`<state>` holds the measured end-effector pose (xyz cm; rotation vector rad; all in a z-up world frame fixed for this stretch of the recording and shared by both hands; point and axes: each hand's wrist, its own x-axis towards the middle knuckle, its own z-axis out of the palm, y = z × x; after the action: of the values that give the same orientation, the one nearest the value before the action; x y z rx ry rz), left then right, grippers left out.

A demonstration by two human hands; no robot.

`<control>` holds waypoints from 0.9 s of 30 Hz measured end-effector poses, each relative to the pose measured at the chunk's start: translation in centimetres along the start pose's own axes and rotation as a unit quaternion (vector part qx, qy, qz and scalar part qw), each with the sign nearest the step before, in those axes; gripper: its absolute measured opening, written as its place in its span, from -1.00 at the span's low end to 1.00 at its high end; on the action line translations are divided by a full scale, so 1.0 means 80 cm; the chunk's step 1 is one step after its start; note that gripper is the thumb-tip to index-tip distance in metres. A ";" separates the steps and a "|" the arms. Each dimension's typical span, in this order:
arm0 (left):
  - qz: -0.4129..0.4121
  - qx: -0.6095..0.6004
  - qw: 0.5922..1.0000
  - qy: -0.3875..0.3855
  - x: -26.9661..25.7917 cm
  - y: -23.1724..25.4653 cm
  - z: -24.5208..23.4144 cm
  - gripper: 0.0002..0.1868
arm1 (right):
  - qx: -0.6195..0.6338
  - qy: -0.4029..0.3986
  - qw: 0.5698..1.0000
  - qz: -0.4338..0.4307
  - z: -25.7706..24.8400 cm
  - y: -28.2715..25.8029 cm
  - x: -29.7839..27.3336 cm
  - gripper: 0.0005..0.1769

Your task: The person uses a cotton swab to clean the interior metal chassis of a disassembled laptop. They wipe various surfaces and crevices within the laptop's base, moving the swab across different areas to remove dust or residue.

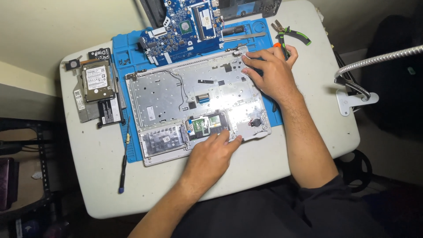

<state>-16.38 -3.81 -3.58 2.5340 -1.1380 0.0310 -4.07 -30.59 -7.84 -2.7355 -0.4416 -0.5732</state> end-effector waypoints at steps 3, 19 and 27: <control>-0.026 -0.033 0.999 -0.031 -0.021 -0.024 -0.031 -0.51 | 0.008 -0.006 1.000 0.010 -0.001 -0.001 0.001 -0.71; -0.063 0.042 0.997 -0.009 -0.013 -0.051 -0.033 -0.56 | -0.002 -0.007 1.000 0.008 0.000 0.000 0.000 -0.70; -0.010 0.028 0.999 -0.039 -0.046 -0.042 -0.051 -0.51 | -0.005 -0.006 1.000 0.001 0.000 -0.001 0.001 -0.71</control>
<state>-15.91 2.26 -1.48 2.6168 -1.1569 -0.0432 -4.05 -30.47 -7.79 -2.7490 -0.4410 -0.5612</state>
